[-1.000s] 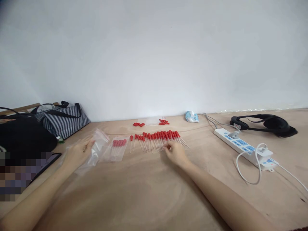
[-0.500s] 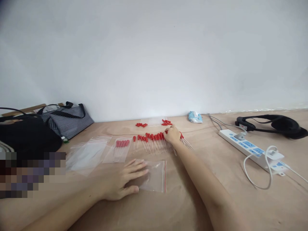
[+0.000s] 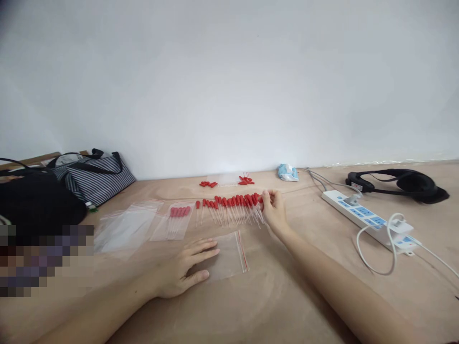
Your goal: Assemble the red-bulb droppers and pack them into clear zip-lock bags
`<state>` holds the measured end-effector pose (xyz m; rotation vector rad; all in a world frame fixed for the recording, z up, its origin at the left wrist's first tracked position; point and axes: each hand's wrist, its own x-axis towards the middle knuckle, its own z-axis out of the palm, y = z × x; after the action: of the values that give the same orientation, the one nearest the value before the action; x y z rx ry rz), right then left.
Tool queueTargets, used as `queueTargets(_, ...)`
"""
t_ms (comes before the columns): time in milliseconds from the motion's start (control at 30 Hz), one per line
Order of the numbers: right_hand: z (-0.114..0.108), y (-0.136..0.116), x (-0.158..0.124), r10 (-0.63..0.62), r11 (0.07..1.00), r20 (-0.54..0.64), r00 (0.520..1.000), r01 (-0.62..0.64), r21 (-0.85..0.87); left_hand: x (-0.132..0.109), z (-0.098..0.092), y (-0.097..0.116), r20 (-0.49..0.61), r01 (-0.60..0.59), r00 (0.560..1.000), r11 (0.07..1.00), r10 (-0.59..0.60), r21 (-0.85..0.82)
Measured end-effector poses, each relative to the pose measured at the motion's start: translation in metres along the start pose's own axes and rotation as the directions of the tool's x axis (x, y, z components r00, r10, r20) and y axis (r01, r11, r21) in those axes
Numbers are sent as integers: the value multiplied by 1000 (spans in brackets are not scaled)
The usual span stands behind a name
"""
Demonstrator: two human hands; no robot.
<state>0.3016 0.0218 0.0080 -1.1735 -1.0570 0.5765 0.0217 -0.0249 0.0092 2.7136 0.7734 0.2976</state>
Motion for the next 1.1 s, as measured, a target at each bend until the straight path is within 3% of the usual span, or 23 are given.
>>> queueTargets(100,-10,3,-32,175,980,14,984,-176,98,0,1,-1,36,16,999,1000,-15,-22)
queueTargets(200,-12,6,-47,265,955,20,964,-265,134,0,-1,2,47,26,999,999,-25,-32)
queueTargets(433,-8,7,-55,339,907,109,935,-355,226,1,-2,2,69,44,997,999,-42,-29)
queueTargets(600,-1,1,-68,378,848,264,888,-446,287,1,0,2,51,68,997,996,-65,-59)
queueTargets(667,0,-2,-72,356,866,392,848,-457,202,1,1,1,42,72,997,995,-69,-70)
queueTargets(767,-2,-5,-74,348,904,580,737,-428,1,2,2,1,48,65,997,994,-61,-88)
queueTargets(833,-3,-5,-74,360,911,637,682,-403,-84,2,1,1,55,64,997,994,-59,-94)
queueTargets(933,-2,-2,-72,334,926,682,651,-362,-107,3,0,1,69,60,996,994,-54,-91)
queueTargets(1000,3,2,-73,296,942,691,659,-324,-94,4,0,1,83,54,995,995,-47,-84)
queueTargets(1100,10,9,-77,176,983,613,770,-166,-75,5,-1,1,109,43,993,997,-35,-70)
